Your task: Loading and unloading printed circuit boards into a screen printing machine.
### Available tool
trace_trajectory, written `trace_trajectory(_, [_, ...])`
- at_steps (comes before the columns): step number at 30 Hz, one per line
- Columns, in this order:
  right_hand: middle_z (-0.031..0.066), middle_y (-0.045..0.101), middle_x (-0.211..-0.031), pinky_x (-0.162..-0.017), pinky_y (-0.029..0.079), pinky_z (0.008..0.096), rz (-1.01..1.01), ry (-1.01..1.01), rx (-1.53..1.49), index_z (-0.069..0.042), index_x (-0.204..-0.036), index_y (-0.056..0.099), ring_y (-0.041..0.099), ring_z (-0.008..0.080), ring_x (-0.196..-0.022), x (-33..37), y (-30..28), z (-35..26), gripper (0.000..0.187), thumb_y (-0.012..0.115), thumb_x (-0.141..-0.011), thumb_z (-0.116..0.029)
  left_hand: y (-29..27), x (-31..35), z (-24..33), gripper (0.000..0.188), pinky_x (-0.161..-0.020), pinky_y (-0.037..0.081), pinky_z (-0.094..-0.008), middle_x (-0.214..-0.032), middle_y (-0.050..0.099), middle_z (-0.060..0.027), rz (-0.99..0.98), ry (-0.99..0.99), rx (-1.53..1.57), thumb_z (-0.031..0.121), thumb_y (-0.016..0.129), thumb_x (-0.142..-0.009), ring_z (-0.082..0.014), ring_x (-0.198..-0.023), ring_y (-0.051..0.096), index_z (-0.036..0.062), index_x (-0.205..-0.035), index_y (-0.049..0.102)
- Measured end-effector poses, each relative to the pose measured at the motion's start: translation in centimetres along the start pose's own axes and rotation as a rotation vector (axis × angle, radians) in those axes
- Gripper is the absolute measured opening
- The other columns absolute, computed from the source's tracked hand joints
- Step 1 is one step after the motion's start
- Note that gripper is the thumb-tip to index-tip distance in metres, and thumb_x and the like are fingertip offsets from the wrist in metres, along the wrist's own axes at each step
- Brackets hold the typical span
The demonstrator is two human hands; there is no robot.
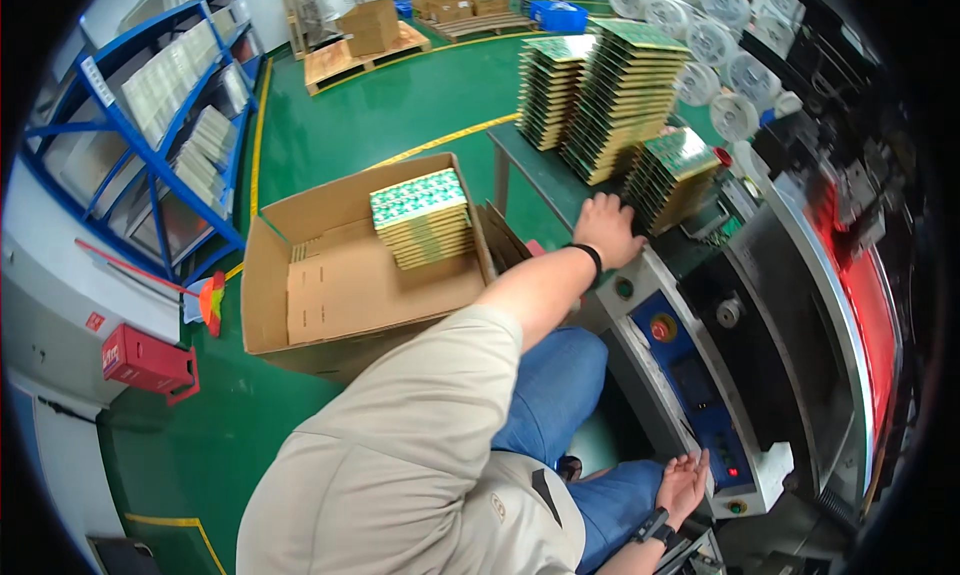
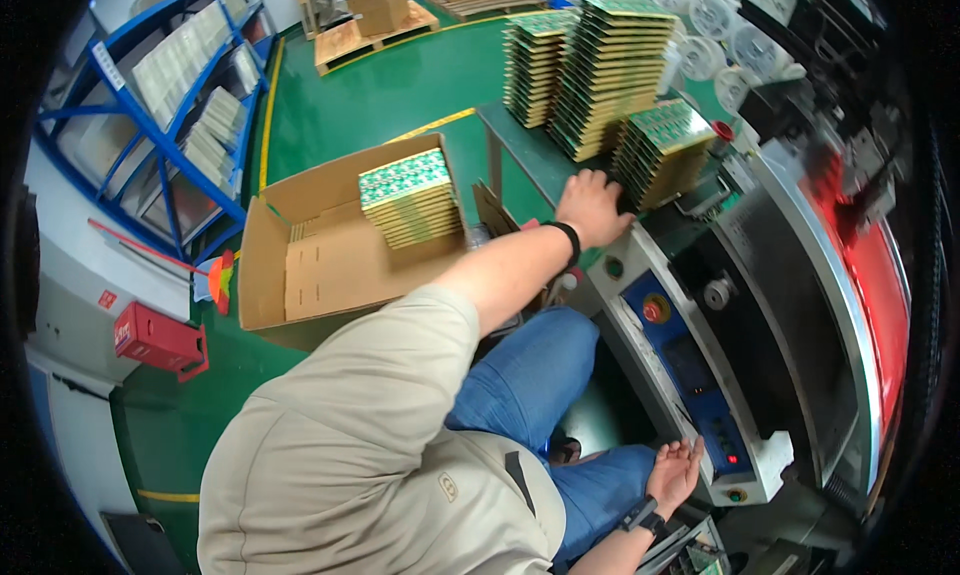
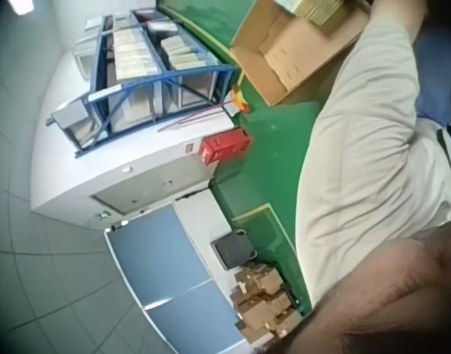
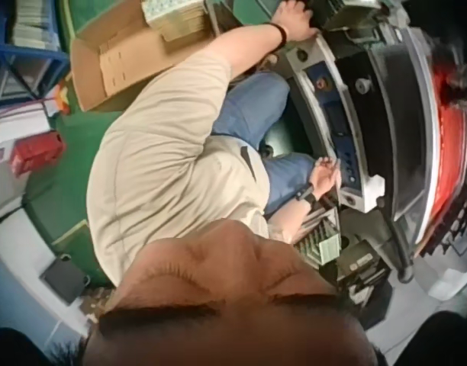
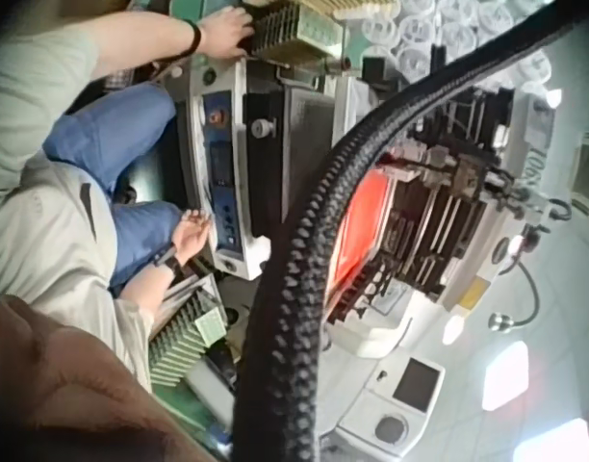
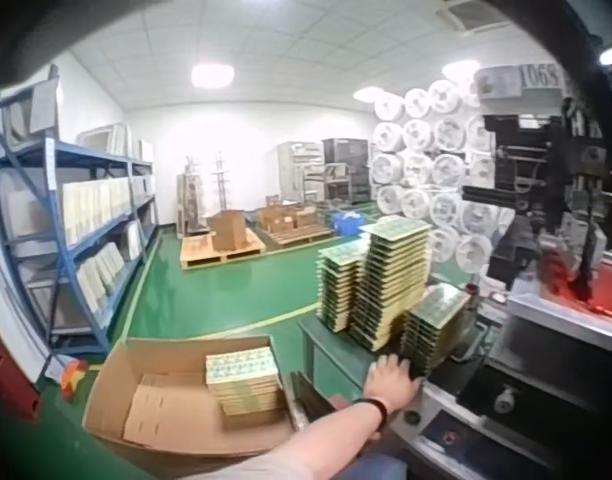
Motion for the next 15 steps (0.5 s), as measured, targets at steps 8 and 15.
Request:
trace_trajectory(8, [0.0131, 0.066, -0.124, -0.094, 0.054, 0.0371, -0.06, 0.012, 0.022, -0.007, -0.151, 0.045, 0.064, 0.0229, -0.102, -0.5, -2.9, -1.1, 0.05, 0.054, -0.106, -0.026, 0.1, -0.1, 1.0, 0.047, -0.096, 0.043, -0.0442, -0.11, 0.062, -0.0154, -0.025, -0.019, -0.026, 0.047, 0.07, -0.083, -0.0328, -0.113, 0.054, 0.0065, -0.105, 0.073])
trace_trajectory(15, [0.0121, 0.064, -0.127, -0.096, 0.053, 0.0348, 0.063, 0.03, 0.035, -0.008, -0.154, 0.042, 0.063, 0.0223, -0.106, -0.1, -5.7, -2.0, 0.053, 0.054, -0.107, -0.029, -0.1, 0.5, 0.1, 0.051, -0.102, 0.037, -0.0422, -0.116, 0.058, -0.0152, 0.01, -0.052, 0.045, 0.046, 0.071, -0.083, -0.0316, -0.119, 0.048, 0.0046, -0.113, 0.07])
Point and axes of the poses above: each hand's wrist, its own x-axis away from the middle knuckle, its own y-axis out of the palm, z = x × y, the point moved 6 cm from there along -x, towards the middle knuckle
